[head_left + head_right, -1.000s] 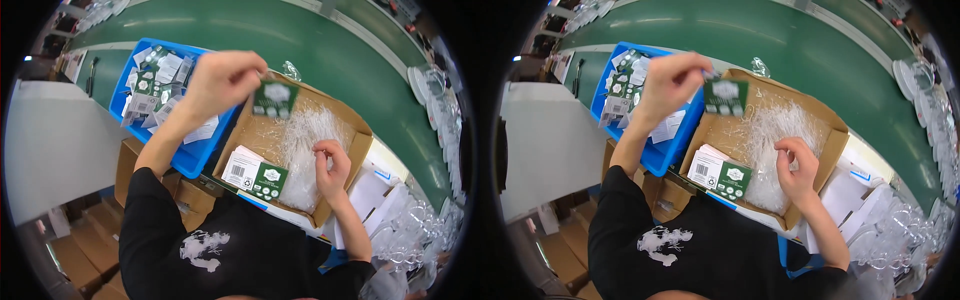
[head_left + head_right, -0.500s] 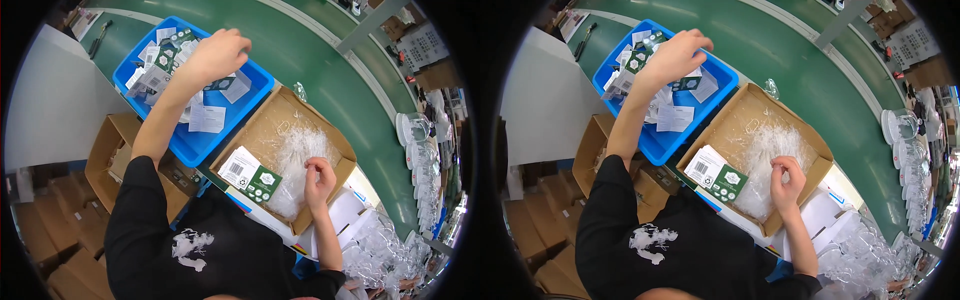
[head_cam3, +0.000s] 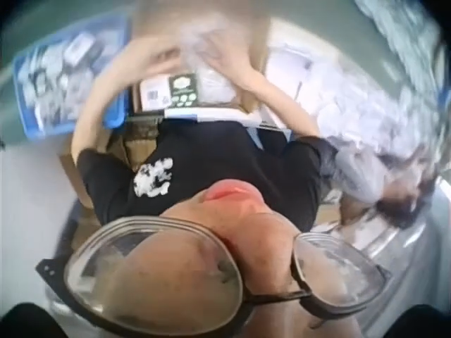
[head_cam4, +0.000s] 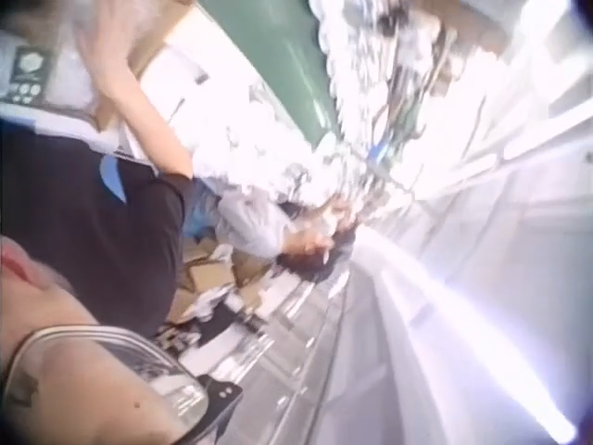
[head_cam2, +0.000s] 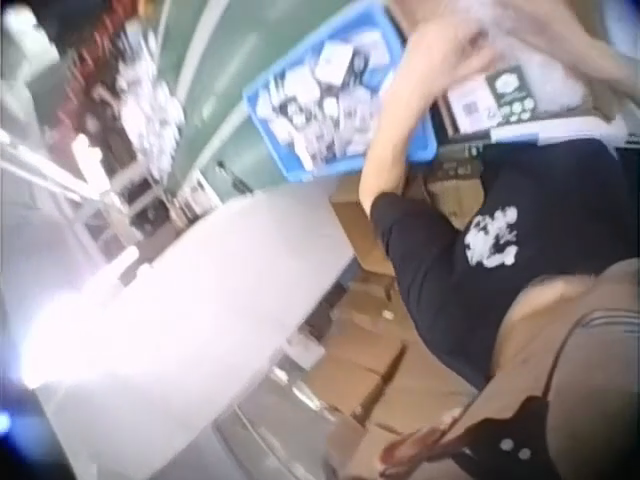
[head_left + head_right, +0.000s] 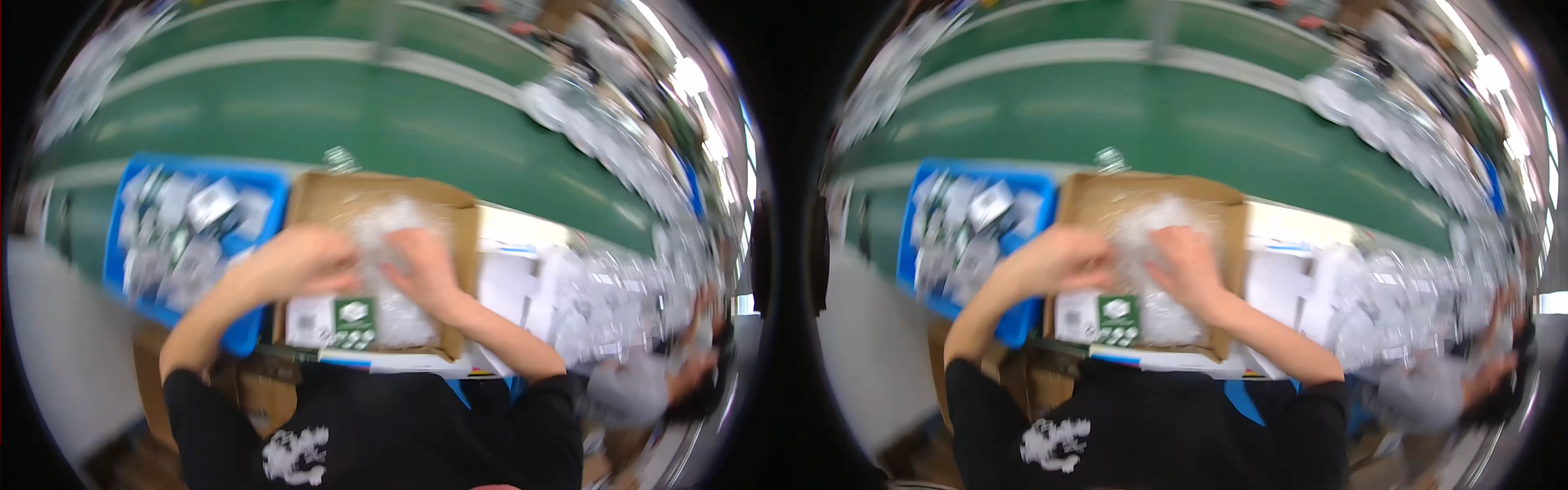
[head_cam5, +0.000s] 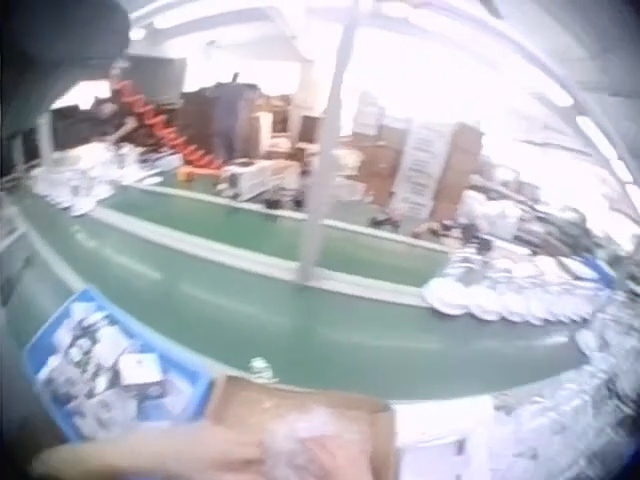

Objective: Assembling lighting components and placing them into boxes on a production line.

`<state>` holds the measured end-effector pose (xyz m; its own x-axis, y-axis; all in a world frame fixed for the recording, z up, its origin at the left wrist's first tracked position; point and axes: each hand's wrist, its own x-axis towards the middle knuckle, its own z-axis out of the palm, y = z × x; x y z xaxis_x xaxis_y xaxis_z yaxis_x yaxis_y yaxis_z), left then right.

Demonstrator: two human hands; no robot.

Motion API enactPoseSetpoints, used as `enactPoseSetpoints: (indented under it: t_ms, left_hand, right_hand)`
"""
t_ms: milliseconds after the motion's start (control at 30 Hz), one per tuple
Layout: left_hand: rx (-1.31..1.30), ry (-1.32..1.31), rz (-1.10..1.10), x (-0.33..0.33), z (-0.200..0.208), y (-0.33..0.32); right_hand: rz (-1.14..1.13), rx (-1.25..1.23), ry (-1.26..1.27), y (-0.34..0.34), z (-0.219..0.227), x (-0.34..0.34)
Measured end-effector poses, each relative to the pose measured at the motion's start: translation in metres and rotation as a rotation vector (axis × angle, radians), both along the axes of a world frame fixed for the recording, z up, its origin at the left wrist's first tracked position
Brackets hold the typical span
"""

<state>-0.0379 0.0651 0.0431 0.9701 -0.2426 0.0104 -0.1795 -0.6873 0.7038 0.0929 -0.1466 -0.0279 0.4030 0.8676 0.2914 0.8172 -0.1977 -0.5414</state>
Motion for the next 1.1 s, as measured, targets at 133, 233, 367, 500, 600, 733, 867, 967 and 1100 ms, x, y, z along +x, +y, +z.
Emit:
enactPoseSetpoints:
  t_ms: [133,233,367,500,600,733,867,967,1100]
  left_hand:
    - [-0.043,0.250,-0.127,-0.006,0.005,-0.024]
    - [-0.045,0.363,-0.178,-0.010,-0.007,-0.028]
    - [-0.068,0.478,-0.081,-0.004,-0.019,-0.027]
    - [-0.144,0.561,-0.021,0.002,-0.022,-0.026]
    - [-0.246,0.603,0.008,0.001,-0.026,-0.021]
    - [-0.368,0.669,0.079,0.003,-0.029,-0.017]
    - [-0.306,0.653,0.116,0.003,-0.029,-0.013]
    - [-0.445,0.472,0.121,0.002,-0.028,-0.009]
    - [-0.580,0.381,0.024,0.002,-0.026,0.009]
  right_hand:
    - [0.069,0.134,0.048,0.000,-0.018,0.000]
    - [0.116,0.295,0.126,0.001,-0.017,-0.001]
    - [0.159,0.407,0.399,-0.004,0.004,-0.004]
    - [0.169,0.438,0.509,-0.005,0.007,0.000]
    - [0.160,0.455,0.565,-0.005,0.012,0.000]
    - [0.139,0.502,0.598,-0.006,0.009,0.002]
    - [0.109,0.520,0.601,-0.006,0.012,0.001]
    - [0.099,0.557,0.581,-0.004,0.010,0.001]
    - [0.059,0.587,0.647,0.000,0.008,0.003]
